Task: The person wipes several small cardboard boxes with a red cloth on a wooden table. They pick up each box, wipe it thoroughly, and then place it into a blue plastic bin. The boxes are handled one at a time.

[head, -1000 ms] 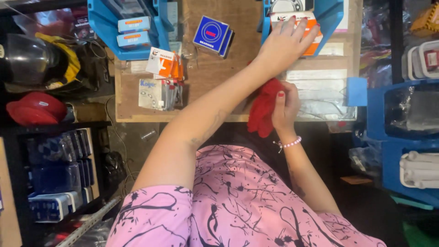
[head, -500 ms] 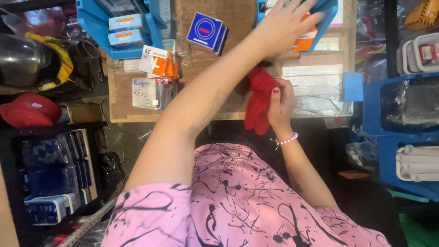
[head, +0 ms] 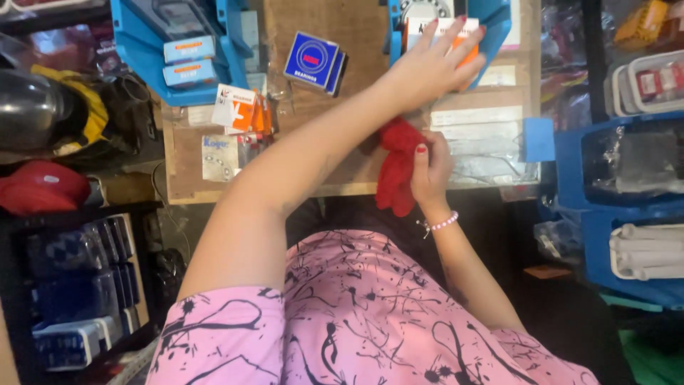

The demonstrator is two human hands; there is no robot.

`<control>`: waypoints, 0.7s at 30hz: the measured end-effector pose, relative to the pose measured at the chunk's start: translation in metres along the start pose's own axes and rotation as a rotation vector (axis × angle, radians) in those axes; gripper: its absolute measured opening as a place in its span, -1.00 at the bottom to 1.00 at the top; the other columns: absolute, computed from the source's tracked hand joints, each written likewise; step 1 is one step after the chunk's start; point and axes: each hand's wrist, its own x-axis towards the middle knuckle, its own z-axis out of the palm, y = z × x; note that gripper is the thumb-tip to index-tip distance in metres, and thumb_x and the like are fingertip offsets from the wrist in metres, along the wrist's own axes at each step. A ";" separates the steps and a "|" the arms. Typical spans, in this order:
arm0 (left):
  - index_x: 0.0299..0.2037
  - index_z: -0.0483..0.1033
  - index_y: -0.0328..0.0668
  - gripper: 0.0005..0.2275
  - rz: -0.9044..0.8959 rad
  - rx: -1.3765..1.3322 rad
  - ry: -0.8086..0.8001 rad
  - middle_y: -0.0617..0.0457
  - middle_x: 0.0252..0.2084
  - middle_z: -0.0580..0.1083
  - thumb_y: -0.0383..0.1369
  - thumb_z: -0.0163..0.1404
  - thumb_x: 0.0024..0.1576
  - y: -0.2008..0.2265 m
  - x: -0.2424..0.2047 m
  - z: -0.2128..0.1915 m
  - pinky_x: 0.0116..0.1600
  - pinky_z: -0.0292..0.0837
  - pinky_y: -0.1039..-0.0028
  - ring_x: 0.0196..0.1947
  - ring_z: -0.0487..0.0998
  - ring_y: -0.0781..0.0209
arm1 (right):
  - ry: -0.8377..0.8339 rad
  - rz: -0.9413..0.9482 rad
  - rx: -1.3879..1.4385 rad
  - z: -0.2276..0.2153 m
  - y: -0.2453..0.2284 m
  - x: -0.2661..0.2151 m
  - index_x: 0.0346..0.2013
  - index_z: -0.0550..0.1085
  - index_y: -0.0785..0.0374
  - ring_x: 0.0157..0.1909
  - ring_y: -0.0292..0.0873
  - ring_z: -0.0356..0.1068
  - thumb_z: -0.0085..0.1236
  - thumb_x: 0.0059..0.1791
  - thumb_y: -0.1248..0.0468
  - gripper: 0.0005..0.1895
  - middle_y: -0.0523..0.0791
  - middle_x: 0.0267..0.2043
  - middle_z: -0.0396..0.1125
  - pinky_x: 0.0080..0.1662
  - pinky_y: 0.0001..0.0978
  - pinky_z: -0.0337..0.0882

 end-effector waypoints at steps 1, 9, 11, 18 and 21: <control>0.11 0.41 0.00 -0.70 0.053 0.045 0.129 -0.14 0.34 0.26 -0.26 0.20 0.26 0.000 -0.003 -0.004 0.23 0.30 -0.22 0.31 0.26 -0.31 | -0.014 -0.001 -0.024 0.000 0.001 0.001 -0.01 0.36 0.42 -0.09 0.04 0.31 -0.20 0.14 0.22 -0.70 0.06 -0.08 0.32 0.04 -0.20 0.30; 0.19 0.37 -0.01 -0.66 -0.007 0.071 0.136 -0.10 0.38 0.21 -0.18 0.14 0.28 -0.004 0.010 -0.030 0.19 0.40 -0.23 0.32 0.28 -0.25 | 0.000 0.015 -0.063 0.002 0.014 -0.003 0.01 0.38 0.41 -0.04 0.06 0.35 -0.17 0.12 0.22 -0.69 0.08 -0.02 0.35 0.07 -0.18 0.32; 0.22 0.35 -0.03 -0.60 -0.046 0.086 0.127 -0.11 0.36 0.23 -0.03 0.12 0.33 -0.006 0.016 -0.036 0.17 0.44 -0.21 0.31 0.31 -0.23 | 0.005 0.009 -0.086 0.003 0.016 -0.005 0.02 0.37 0.42 0.01 0.11 0.36 -0.15 0.11 0.23 -0.68 0.11 0.04 0.35 0.11 -0.15 0.32; 0.19 0.40 -0.03 -0.70 -0.002 0.061 0.093 -0.13 0.37 0.22 -0.26 0.09 0.29 -0.033 0.028 -0.018 0.19 0.34 -0.33 0.31 0.28 -0.34 | 0.007 -0.008 -0.070 0.001 -0.004 0.002 -0.03 0.39 0.41 -0.11 0.08 0.35 -0.12 0.09 0.24 -0.71 0.07 -0.08 0.35 0.01 -0.19 0.33; 0.14 0.39 -0.04 -0.73 -0.045 0.012 0.016 -0.09 0.37 0.22 -0.27 0.06 0.28 -0.060 0.038 -0.003 0.20 0.24 -0.38 0.33 0.22 -0.36 | 0.014 -0.016 -0.067 0.000 -0.004 0.004 -0.04 0.40 0.41 -0.13 0.06 0.34 -0.12 0.10 0.20 -0.69 0.06 -0.10 0.34 -0.01 -0.19 0.33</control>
